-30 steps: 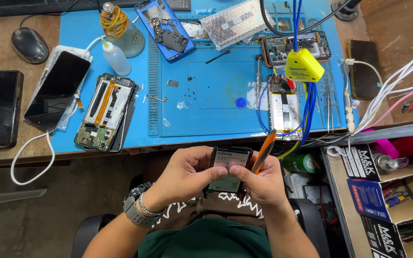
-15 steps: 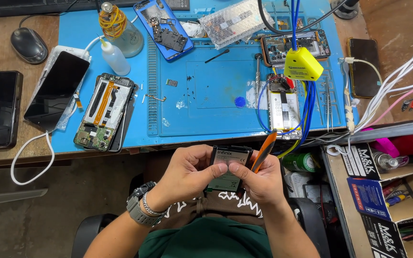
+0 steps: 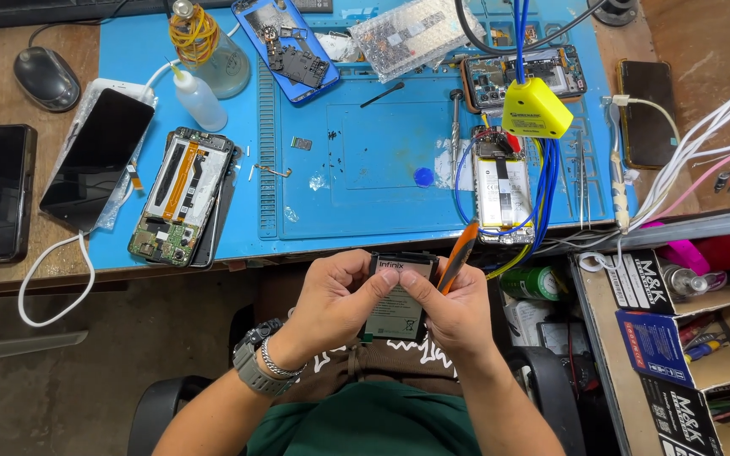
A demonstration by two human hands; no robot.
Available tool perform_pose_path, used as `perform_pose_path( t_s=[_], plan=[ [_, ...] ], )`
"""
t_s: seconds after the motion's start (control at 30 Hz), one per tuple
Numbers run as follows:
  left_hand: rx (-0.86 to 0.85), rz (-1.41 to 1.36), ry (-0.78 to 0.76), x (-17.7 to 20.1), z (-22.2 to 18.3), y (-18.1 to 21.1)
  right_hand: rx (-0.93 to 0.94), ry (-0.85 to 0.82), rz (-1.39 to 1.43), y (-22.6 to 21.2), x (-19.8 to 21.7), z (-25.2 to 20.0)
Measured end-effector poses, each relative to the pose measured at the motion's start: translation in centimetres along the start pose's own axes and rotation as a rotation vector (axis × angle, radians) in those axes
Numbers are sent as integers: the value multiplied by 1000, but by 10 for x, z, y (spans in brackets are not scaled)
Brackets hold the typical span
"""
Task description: The person prepares a new battery by applying adhesive and then uses a screen separator tool to begin disassembling a mobile phone.
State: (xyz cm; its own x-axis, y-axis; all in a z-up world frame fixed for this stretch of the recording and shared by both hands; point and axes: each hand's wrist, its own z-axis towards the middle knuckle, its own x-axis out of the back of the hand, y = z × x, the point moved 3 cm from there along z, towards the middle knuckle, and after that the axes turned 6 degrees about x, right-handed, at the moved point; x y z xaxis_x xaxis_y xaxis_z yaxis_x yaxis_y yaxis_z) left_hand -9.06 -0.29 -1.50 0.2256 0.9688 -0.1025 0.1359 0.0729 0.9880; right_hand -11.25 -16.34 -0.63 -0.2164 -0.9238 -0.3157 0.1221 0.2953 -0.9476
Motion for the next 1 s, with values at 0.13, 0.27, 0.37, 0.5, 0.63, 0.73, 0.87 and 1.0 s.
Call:
perform_pose_path(
  t_s=[0.13, 0.27, 0.37, 0.5, 0.63, 0.73, 0.87, 1.0],
  plan=[
    [41, -47, -12, 7, 1, -2, -111, -32, 66, 51, 47, -4],
    [113, -119, 8, 7, 1, -13, -197, -35, 87, 39, 36, -5],
    [135, -142, 3, 8, 2, -27, -216, -23, 124, 35, 32, -6],
    [141, -181, 15, 10, 4, -41, -210, 6, 160, 40, 32, -4],
    [142, -175, 11, 9, 4, -28, -207, 15, 155, 23, 18, -3],
    [137, -127, 6, 1, 2, -6, -183, 27, 130, 9, 8, -2],
    [123, -143, 33, 3, 5, -8, -173, 8, 82, 25, 21, 0],
    [150, -29, -25, 1, 4, 4, -228, -158, -36, 15, 23, 0]
  ],
)
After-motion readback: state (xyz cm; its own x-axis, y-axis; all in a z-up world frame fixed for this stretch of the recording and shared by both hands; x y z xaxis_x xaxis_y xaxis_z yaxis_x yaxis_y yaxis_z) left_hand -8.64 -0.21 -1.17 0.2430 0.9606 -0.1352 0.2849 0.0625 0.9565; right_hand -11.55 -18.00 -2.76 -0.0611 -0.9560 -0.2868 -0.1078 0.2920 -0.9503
